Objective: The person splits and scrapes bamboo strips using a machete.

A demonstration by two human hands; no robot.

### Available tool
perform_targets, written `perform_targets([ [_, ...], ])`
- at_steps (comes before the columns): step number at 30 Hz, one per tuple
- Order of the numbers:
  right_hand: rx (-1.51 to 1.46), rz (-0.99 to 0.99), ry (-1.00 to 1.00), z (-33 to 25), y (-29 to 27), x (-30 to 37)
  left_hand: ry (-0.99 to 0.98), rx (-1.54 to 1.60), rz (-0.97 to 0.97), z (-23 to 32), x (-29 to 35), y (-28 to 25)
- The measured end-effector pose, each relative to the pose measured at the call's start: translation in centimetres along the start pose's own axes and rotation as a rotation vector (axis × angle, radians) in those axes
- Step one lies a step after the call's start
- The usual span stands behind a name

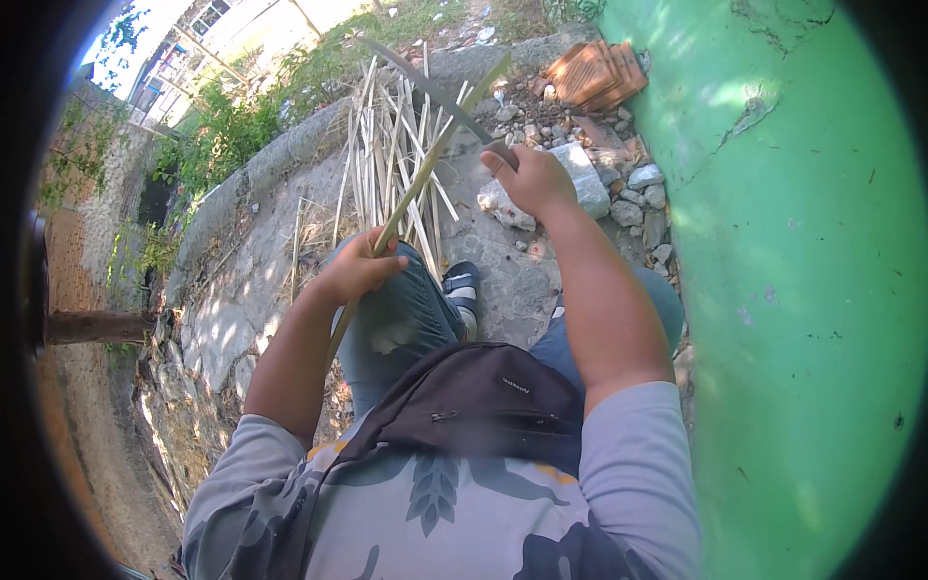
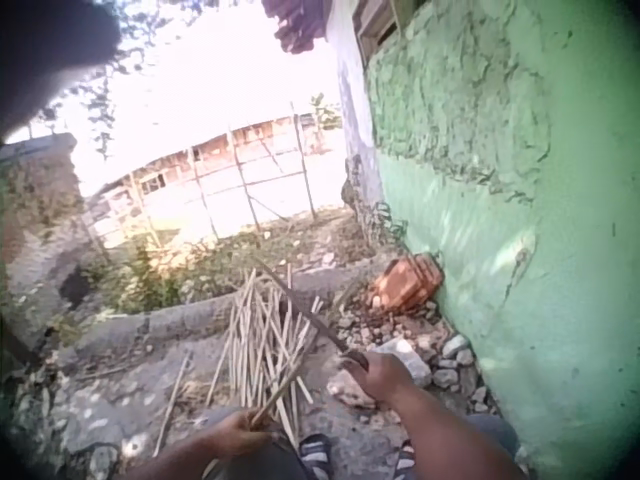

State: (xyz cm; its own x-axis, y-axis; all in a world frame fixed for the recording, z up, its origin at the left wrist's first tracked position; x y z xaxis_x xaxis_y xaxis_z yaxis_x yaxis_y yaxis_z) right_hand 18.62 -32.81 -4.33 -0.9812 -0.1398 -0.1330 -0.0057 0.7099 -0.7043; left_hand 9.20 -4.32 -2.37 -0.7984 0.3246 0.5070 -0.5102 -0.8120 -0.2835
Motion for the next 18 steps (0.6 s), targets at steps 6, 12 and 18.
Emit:
perform_targets([
  [6,-0.264,0.122,0.072,1.5,-2.3,0.0,0.032,0.403,-0.078,-1.6,-0.1,0.1],
  [12,-0.484,0.106,-0.031,-0.2,-2.5,0.6,0.073,0.267,-0.026,-0.1,0.2,-0.4],
  [18,-0.531,0.219,-0.115,-2.9,-3.5,1.0,0.11,0.095,0.016,2.0,2.5,-2.2],
])
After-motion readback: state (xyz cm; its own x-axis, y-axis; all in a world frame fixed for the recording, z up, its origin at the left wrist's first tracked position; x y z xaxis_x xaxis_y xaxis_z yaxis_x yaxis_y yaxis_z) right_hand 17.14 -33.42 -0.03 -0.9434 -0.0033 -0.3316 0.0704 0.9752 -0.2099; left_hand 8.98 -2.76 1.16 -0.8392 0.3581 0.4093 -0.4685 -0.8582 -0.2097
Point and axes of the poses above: each hand's wrist, its own x-axis away from the middle knuckle, its own y-axis out of the palm, z = x × y, the point moved 6 cm from there along -x, towards the middle knuckle, and after that the axes turned 2 degrees about -z, right-handed, at the moved point
